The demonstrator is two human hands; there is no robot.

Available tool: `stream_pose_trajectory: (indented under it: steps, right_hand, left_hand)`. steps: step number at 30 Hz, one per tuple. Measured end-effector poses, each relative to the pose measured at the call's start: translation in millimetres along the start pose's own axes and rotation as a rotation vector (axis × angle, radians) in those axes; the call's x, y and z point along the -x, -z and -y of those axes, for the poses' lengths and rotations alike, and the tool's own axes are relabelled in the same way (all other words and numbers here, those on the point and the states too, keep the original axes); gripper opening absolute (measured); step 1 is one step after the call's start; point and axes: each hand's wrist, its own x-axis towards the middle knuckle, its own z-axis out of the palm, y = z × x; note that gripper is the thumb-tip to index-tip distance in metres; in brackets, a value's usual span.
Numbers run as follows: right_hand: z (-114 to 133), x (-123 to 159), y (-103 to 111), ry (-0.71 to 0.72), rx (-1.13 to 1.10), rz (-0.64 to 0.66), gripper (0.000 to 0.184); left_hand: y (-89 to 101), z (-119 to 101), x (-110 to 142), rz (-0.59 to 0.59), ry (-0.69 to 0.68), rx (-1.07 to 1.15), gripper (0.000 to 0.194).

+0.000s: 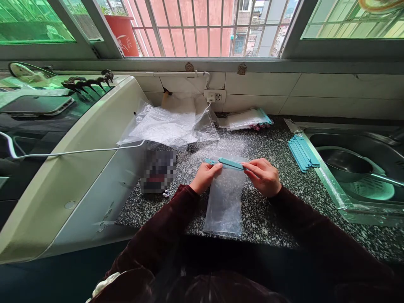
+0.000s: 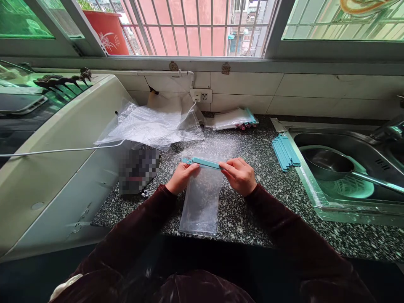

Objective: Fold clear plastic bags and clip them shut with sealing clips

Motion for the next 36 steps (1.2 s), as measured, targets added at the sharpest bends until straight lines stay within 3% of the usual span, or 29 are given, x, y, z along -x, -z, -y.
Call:
stream_pose_trajectory:
  steps: [21,30,36]
  right_hand:
    - [1.5,-2.6,-1.9,0.081,0.093,-0.008,0.023]
    - [1.6,-0.8,-1.0,0.043,0.127,0.063,0.024]
    - [1.5,-0.8,-1.1,0.046,0.127,0.066,0.024]
  left_hand:
    - [-0.1,-3.9,1.2,0.069,-0.035,-0.063,0.055]
    - [0.4,-3.6,1.0,0.097,-0.013,-0.044,0.042]
    - [1.9,-4.2,0.0,0.116,-0.022,-0.095,0.043]
